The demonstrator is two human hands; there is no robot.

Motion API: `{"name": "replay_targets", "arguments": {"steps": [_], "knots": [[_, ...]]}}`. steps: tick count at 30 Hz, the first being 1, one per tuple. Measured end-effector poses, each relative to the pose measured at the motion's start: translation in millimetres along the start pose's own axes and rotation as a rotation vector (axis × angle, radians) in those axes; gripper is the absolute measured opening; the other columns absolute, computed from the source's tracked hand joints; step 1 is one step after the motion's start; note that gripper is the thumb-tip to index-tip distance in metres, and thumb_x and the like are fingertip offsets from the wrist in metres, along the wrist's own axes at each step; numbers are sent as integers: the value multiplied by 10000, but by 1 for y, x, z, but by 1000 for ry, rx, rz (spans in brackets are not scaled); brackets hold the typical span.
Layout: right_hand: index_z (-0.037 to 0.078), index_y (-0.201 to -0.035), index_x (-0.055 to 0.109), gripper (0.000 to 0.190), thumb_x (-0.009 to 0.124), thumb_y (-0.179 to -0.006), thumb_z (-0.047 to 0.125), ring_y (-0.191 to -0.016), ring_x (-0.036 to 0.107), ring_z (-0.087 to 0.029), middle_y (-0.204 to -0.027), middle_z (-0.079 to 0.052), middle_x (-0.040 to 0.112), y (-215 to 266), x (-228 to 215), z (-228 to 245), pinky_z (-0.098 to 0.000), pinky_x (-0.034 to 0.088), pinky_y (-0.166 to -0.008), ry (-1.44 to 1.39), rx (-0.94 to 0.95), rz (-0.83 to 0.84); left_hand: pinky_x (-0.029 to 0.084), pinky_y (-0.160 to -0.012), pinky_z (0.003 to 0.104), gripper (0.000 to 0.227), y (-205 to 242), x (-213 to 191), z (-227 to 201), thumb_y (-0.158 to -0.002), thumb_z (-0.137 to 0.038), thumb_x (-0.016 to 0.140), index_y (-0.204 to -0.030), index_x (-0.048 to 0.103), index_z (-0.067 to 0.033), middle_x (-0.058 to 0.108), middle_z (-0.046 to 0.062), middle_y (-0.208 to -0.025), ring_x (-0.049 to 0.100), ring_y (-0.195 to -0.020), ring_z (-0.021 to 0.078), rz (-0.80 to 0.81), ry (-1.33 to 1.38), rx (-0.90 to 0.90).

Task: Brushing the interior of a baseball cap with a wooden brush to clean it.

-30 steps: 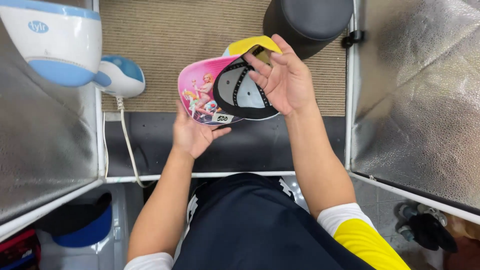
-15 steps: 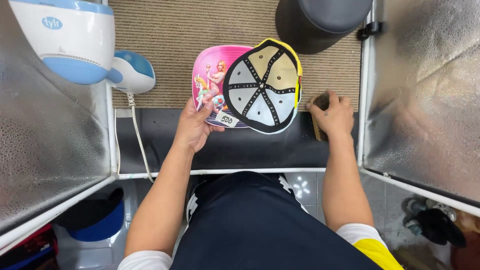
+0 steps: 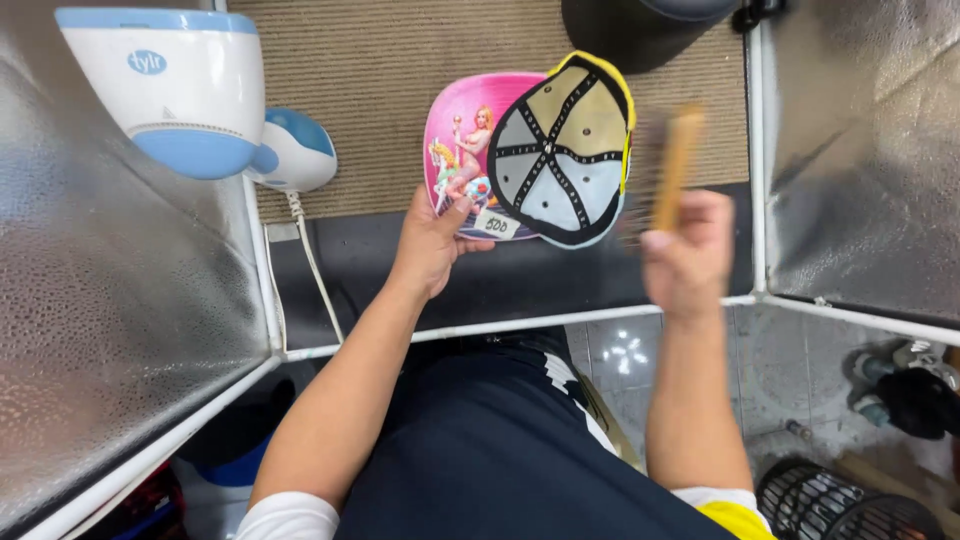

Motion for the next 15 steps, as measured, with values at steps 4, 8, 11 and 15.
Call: {"name": "replay_targets", "arguments": {"steps": [4,8,11,15], "knots": [[135,-1321,384,789,881,-715,42,-1033,705,-258,-1216,-173,644,29,99,-33,-383,635,-822,84,252,329,711,-635,479,307,1,7,-6,-1025,-80,563,-1301,434,-106,665,160,-1001,768,-843,383,37,-36,16],[243,-1468,506,579,641,-904,241,-964,680,-519,-1349,-208,526,32,193,-3,-599,593,-799,1035,-283,807,694,-673,550,311,8,10,6,-1034,-102,549,-1319,422,-108,677,204,-1074,754,-902,435,33,-75,23],[122,-1409,564,478,607,-975,318,-870,669,-560,-1153,-249,571,-13,213,3,-654,564,-769,1280,-382,770,696,-660,550,334,12,15,-3,-1021,-74,569,-1326,434,-97,683,199,-1053,758,-890,428,36,-93,36],[378,-1580,320,577,496,-1070,583,-906,618,-462,-1120,-141,478,-125,160,-21,-577,490,-772,1359,-177,396,678,-648,412,486,11,14,7,-946,-171,654,-1390,465,-117,670,140,-1245,732,-970,288,23,-72,77]]}}
Point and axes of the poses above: each hand's wrist, its own y-axis away from the middle knuckle, its own x-axis out of the palm, z = x × y, the point moved 10 cm from there along -y, towards the middle knuckle
